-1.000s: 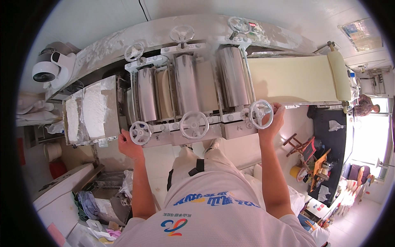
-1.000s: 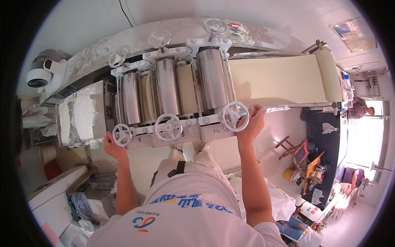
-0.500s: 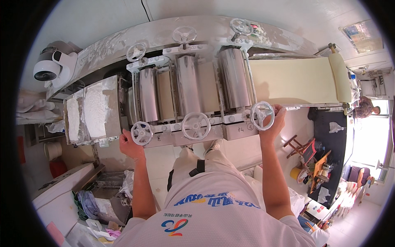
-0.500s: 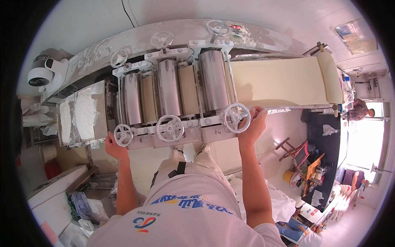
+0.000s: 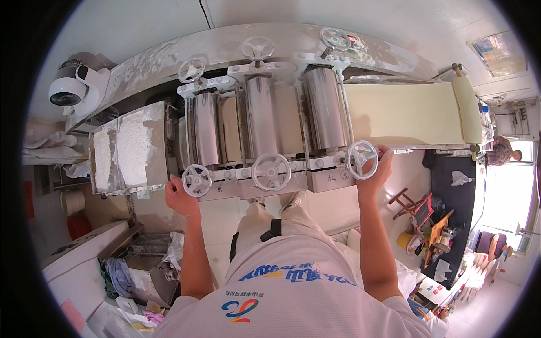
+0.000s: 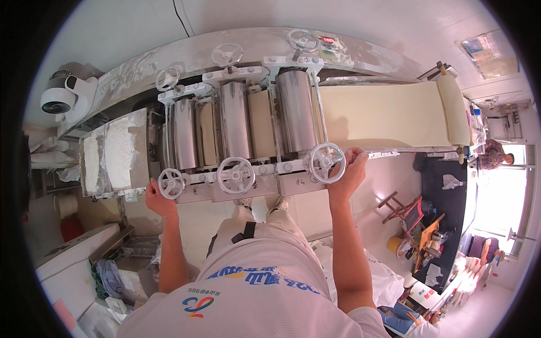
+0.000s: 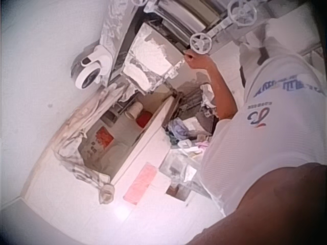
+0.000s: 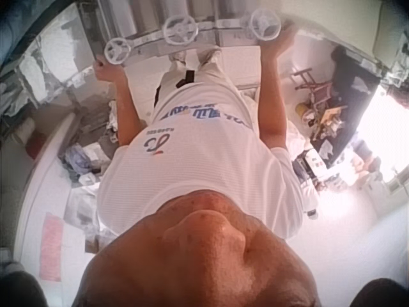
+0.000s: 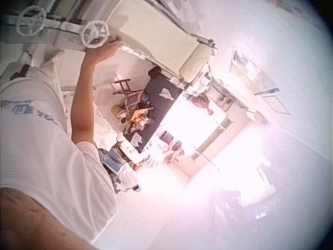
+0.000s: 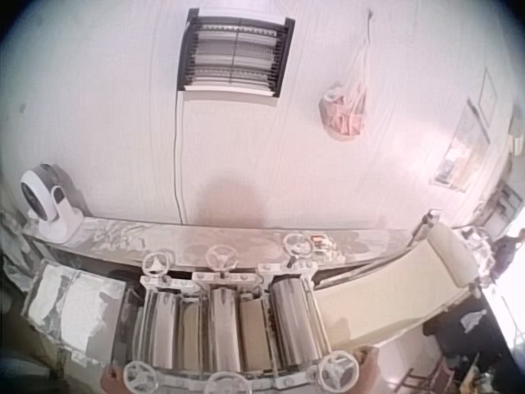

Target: The person operates a noodle-making machine by adjusting the thickness rollers with hand wheels and feeding a large roll of dough onto the intake conveyor.

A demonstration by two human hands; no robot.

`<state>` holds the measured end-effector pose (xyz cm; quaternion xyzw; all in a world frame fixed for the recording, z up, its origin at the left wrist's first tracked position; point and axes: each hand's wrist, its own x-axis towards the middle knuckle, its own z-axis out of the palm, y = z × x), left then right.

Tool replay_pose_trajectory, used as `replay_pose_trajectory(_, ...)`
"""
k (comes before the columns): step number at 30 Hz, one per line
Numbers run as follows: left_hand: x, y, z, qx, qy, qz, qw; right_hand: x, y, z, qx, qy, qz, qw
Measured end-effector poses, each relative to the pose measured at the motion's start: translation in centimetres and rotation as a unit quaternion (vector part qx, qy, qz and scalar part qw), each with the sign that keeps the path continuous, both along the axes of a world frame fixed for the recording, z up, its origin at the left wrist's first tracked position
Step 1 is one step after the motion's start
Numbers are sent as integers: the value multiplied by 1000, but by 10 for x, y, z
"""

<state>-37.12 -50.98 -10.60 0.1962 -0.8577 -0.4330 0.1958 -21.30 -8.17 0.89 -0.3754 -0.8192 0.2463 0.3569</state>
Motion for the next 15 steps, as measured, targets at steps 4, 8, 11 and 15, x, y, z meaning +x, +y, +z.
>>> replay_pose_trajectory(4, 0, 0, -1, 11, 3, 0, 1000, 1, 2, -1, 6, -7, -1, 1000)
replay_pose_trajectory(8, 0, 3, 2, 10, 6, 0, 1000, 0, 2, -3, -4, 4, -1, 1000)
replay_pose_trajectory(11, -1, 1, 2, 2, 7, -1, 1000, 0, 0, 0, -3, -2, 0, 1000)
replay_pose_trajectory(15, -1, 0, 2, -2, 0, 2, 1000, 3, 0, -3, -19, 13, 15, 1000)
